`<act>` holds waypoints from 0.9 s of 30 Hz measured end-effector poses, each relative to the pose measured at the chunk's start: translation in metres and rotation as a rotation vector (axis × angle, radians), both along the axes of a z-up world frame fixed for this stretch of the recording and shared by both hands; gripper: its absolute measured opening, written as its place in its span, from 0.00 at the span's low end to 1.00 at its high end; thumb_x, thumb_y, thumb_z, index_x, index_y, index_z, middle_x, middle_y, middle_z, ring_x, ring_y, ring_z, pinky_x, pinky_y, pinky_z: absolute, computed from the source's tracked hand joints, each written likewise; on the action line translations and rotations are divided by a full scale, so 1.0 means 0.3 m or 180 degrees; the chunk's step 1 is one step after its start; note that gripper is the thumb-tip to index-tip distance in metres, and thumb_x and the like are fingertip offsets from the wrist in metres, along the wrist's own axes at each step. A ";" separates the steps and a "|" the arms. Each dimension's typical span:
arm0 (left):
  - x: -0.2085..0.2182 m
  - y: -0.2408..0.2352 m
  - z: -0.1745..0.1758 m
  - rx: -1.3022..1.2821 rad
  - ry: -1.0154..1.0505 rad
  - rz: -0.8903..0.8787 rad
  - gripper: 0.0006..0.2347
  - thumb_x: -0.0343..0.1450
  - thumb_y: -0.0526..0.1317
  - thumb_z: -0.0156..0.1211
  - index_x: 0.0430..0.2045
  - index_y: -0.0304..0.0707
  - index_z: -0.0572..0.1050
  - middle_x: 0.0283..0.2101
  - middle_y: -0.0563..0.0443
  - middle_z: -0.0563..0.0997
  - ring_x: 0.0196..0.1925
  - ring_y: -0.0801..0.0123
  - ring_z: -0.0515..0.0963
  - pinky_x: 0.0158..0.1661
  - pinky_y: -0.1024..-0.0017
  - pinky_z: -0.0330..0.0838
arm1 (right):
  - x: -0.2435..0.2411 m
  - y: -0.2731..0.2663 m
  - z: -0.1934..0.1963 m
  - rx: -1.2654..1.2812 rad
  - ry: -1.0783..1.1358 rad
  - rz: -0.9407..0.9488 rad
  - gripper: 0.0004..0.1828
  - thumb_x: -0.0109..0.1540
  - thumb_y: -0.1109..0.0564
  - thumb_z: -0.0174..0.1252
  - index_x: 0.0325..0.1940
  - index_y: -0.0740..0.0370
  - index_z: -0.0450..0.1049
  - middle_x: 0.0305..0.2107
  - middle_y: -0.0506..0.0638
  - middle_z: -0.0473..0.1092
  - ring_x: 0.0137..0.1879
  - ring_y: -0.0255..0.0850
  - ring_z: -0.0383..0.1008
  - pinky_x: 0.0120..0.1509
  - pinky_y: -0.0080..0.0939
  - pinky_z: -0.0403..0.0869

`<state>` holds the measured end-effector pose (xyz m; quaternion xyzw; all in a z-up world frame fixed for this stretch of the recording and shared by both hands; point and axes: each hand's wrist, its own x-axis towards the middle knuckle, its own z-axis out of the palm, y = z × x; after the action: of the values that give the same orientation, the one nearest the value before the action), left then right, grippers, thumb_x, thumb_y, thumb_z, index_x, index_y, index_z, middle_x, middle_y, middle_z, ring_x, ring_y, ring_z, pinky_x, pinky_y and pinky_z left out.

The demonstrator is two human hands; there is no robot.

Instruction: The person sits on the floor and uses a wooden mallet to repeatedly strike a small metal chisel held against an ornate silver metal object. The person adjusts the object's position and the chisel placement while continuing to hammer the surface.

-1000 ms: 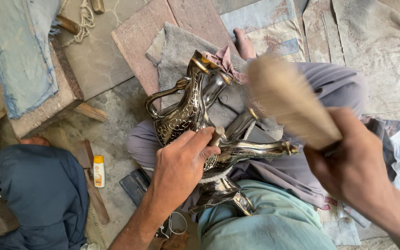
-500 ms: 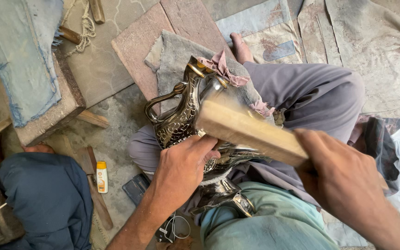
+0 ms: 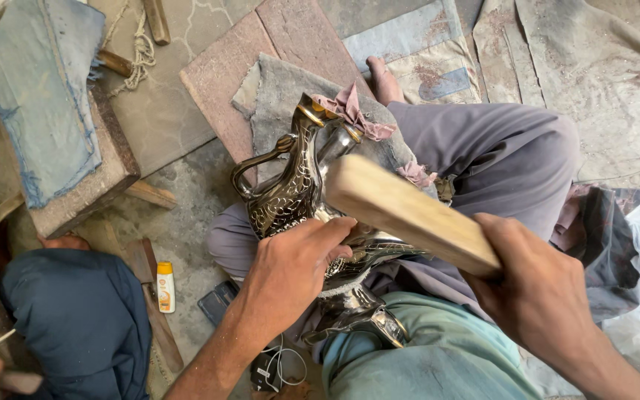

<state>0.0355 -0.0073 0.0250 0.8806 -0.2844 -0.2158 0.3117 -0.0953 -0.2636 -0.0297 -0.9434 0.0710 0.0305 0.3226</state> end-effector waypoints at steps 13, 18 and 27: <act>0.010 -0.001 -0.002 -0.0015 0.0137 -0.0155 0.16 0.69 0.27 0.59 0.51 0.39 0.75 0.35 0.46 0.82 0.38 0.53 0.85 0.36 0.60 0.78 | -0.059 0.043 -0.040 0.0534 0.0312 -0.0356 0.27 0.52 0.61 0.71 0.53 0.62 0.69 0.34 0.60 0.76 0.38 0.51 0.81 0.38 0.45 0.76; 0.003 0.000 0.000 -0.0041 0.0271 -0.0032 0.12 0.69 0.30 0.59 0.46 0.40 0.76 0.35 0.45 0.82 0.39 0.56 0.87 0.34 0.61 0.79 | -0.064 0.081 -0.011 0.3133 0.0294 -0.1599 0.27 0.55 0.66 0.67 0.58 0.63 0.68 0.38 0.56 0.70 0.40 0.39 0.74 0.46 0.41 0.81; 0.013 0.013 -0.018 -0.0197 0.0156 -0.0220 0.16 0.67 0.25 0.57 0.48 0.39 0.76 0.38 0.46 0.83 0.40 0.55 0.86 0.39 0.61 0.80 | -0.061 0.068 -0.028 0.0073 0.0401 -0.0193 0.29 0.51 0.58 0.71 0.54 0.61 0.69 0.32 0.58 0.76 0.35 0.54 0.78 0.35 0.51 0.73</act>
<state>0.0394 -0.0034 0.0197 0.8546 -0.3134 -0.2391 0.3379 -0.1136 -0.2432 -0.0382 -0.9332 0.1194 0.0809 0.3291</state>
